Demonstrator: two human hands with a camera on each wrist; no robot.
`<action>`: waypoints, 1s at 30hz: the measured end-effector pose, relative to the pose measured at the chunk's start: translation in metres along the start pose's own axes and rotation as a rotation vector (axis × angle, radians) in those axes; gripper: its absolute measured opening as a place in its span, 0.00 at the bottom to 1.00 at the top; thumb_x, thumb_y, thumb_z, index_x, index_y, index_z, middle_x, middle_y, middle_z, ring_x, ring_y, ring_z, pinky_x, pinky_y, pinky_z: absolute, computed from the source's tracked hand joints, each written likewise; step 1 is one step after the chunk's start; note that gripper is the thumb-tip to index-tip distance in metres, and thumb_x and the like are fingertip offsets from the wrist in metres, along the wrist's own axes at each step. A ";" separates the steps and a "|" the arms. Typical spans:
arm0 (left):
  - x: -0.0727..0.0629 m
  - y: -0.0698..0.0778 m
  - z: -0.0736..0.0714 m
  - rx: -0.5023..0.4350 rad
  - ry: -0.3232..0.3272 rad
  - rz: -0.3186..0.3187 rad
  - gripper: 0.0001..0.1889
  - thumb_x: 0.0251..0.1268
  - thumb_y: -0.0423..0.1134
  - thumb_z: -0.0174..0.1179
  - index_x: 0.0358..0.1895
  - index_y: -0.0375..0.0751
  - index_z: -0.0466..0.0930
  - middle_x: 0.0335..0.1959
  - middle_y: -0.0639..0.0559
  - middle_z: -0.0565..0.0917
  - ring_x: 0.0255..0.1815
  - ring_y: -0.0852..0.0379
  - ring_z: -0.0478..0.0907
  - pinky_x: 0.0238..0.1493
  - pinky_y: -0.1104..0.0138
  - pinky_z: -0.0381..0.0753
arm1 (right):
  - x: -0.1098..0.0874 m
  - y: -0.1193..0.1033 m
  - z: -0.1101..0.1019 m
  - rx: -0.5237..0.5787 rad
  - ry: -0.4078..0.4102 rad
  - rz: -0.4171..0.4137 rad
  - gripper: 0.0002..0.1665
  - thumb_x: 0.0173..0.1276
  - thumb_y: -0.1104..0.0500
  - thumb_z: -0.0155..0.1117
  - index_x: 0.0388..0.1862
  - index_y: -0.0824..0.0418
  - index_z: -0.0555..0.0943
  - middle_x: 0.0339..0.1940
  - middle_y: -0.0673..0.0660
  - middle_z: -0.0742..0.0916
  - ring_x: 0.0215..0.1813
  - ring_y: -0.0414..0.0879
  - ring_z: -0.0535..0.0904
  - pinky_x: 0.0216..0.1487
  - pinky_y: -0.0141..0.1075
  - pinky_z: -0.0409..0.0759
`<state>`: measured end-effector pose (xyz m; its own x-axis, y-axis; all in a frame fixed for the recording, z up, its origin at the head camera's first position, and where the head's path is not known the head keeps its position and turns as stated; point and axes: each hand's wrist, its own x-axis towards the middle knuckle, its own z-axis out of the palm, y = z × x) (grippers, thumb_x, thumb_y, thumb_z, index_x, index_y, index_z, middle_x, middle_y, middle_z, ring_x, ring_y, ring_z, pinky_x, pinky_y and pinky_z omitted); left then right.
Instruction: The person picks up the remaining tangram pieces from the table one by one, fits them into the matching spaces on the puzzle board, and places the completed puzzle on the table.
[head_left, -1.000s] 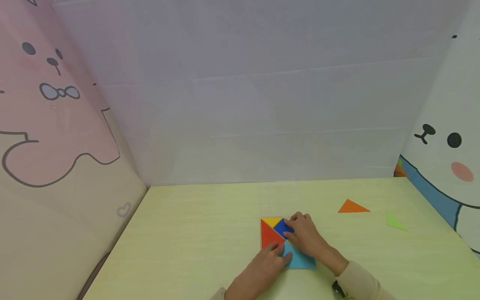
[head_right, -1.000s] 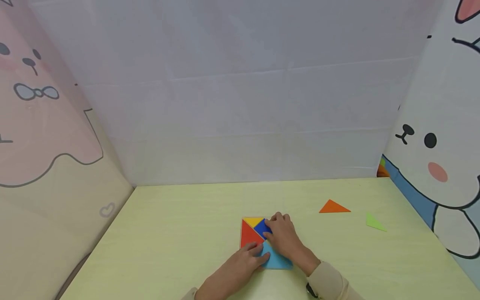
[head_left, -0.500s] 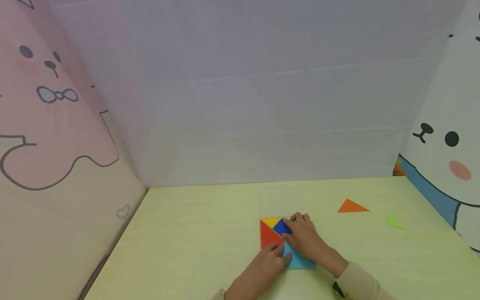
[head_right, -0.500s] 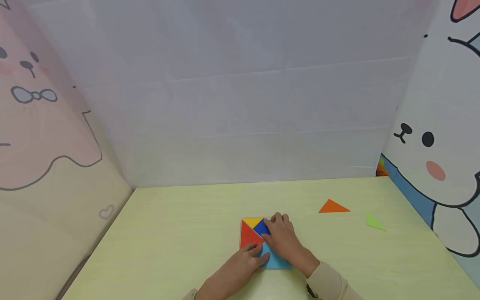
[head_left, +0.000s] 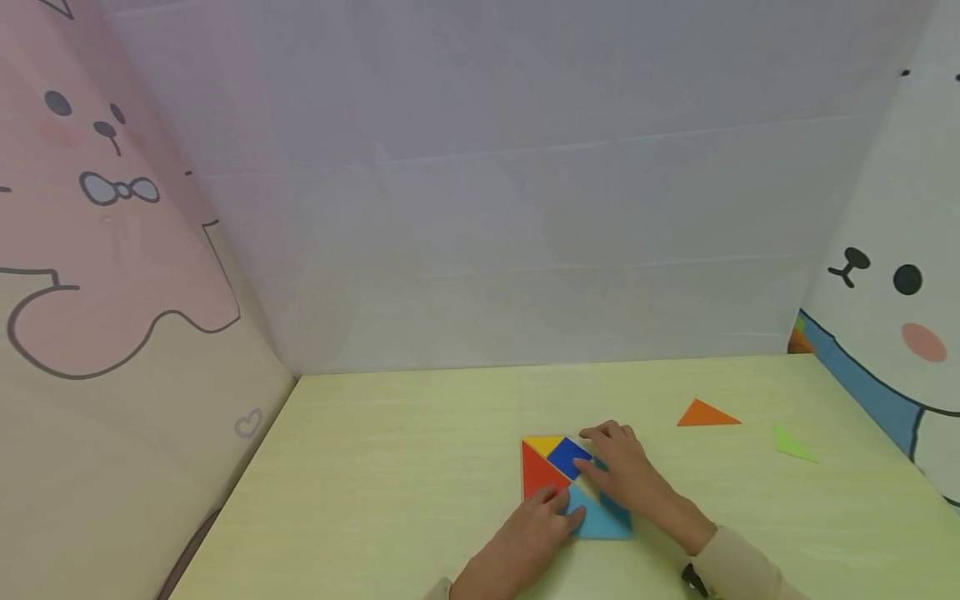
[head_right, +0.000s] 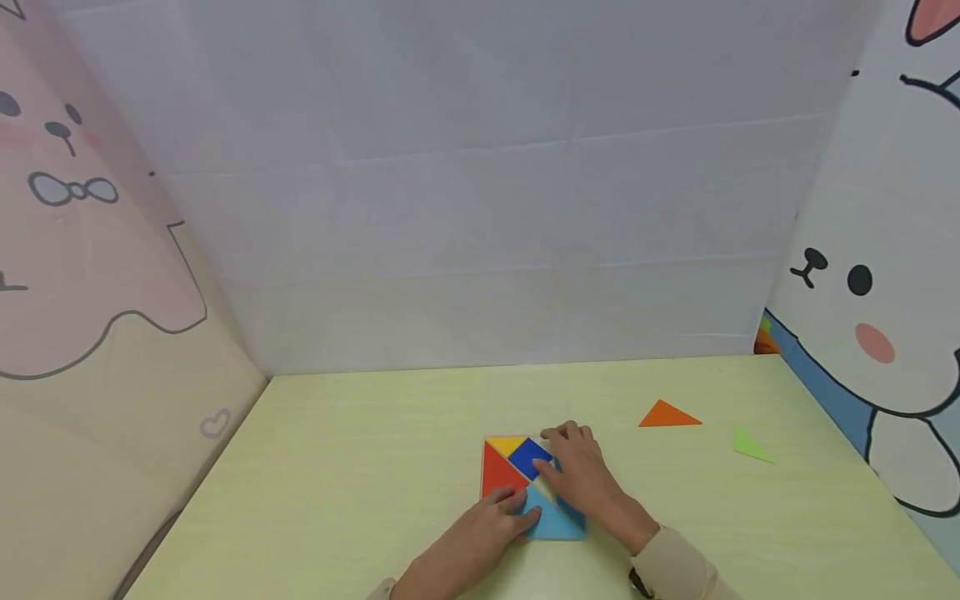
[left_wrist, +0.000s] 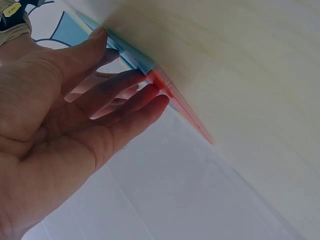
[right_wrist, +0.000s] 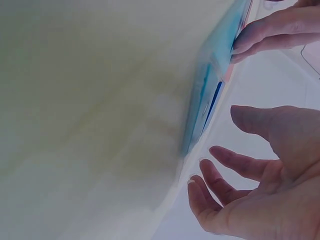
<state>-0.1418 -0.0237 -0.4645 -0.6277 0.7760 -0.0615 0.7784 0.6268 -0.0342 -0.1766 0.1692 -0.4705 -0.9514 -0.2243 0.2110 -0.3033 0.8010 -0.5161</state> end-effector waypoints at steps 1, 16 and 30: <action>0.000 0.000 0.000 -0.004 -0.008 -0.003 0.23 0.70 0.42 0.67 0.68 0.54 0.81 0.62 0.55 0.81 0.62 0.57 0.77 0.61 0.68 0.78 | 0.000 0.001 -0.001 -0.005 0.001 0.003 0.23 0.70 0.58 0.72 0.60 0.66 0.81 0.53 0.62 0.81 0.53 0.57 0.74 0.53 0.52 0.78; -0.001 0.001 0.000 -0.035 -0.023 -0.035 0.24 0.69 0.42 0.67 0.68 0.55 0.80 0.63 0.55 0.81 0.63 0.56 0.76 0.61 0.68 0.79 | -0.007 0.014 -0.015 0.005 0.050 0.039 0.21 0.68 0.60 0.73 0.57 0.67 0.82 0.51 0.63 0.82 0.52 0.59 0.76 0.52 0.53 0.80; -0.001 0.001 -0.001 -0.065 -0.049 -0.052 0.26 0.68 0.43 0.68 0.69 0.56 0.80 0.66 0.56 0.80 0.66 0.56 0.75 0.62 0.67 0.78 | -0.017 0.033 -0.022 -0.027 0.129 0.007 0.19 0.64 0.62 0.75 0.53 0.67 0.84 0.47 0.62 0.83 0.48 0.58 0.77 0.49 0.53 0.79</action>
<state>-0.1401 -0.0236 -0.4635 -0.6647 0.7390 -0.1099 0.7413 0.6707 0.0260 -0.1693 0.2114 -0.4728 -0.9382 -0.1468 0.3133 -0.2935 0.8171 -0.4961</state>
